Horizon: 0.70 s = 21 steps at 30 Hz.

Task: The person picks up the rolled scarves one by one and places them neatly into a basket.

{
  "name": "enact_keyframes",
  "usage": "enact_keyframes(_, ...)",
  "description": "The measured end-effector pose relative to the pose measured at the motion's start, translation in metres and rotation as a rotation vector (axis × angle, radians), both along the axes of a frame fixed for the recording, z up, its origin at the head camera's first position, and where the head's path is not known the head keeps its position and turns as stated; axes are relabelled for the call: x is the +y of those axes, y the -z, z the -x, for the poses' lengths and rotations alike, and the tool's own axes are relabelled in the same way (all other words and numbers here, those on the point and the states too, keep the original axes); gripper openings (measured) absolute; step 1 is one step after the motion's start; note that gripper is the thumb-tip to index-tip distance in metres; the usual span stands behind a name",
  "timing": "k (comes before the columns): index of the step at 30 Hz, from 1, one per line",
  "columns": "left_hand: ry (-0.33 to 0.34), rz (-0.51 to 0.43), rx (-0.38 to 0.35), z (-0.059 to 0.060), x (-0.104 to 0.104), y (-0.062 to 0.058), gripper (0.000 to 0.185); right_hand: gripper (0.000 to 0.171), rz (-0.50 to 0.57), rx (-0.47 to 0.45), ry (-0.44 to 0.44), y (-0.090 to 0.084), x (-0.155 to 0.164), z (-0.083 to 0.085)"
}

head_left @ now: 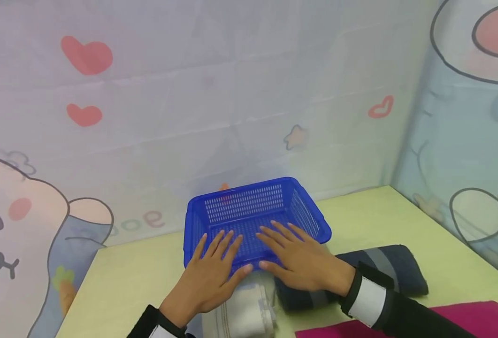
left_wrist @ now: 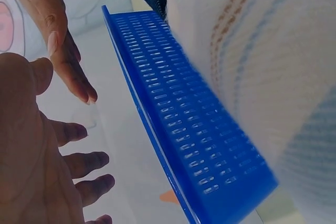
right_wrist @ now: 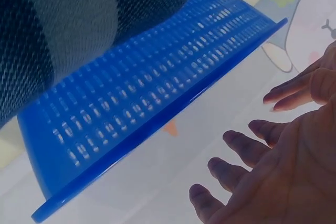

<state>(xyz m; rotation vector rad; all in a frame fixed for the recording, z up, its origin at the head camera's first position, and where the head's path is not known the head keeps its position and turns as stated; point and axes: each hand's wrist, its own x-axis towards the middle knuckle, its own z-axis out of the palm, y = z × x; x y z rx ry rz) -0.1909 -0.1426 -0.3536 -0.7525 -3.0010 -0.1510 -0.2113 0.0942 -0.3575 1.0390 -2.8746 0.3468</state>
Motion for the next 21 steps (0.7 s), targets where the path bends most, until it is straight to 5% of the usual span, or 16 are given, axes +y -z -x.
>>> enact_keyframes(7,0.011,0.001,0.013,-0.009,-0.005,0.002,0.075,0.066,-0.004,0.000,-0.035,-0.004,-0.001,-0.011)
enact_keyframes(21,0.016,-0.049,0.018,-0.046,-0.020,0.015,0.069,0.069,-0.034,-0.085,-0.073,0.004,-0.002,-0.045)
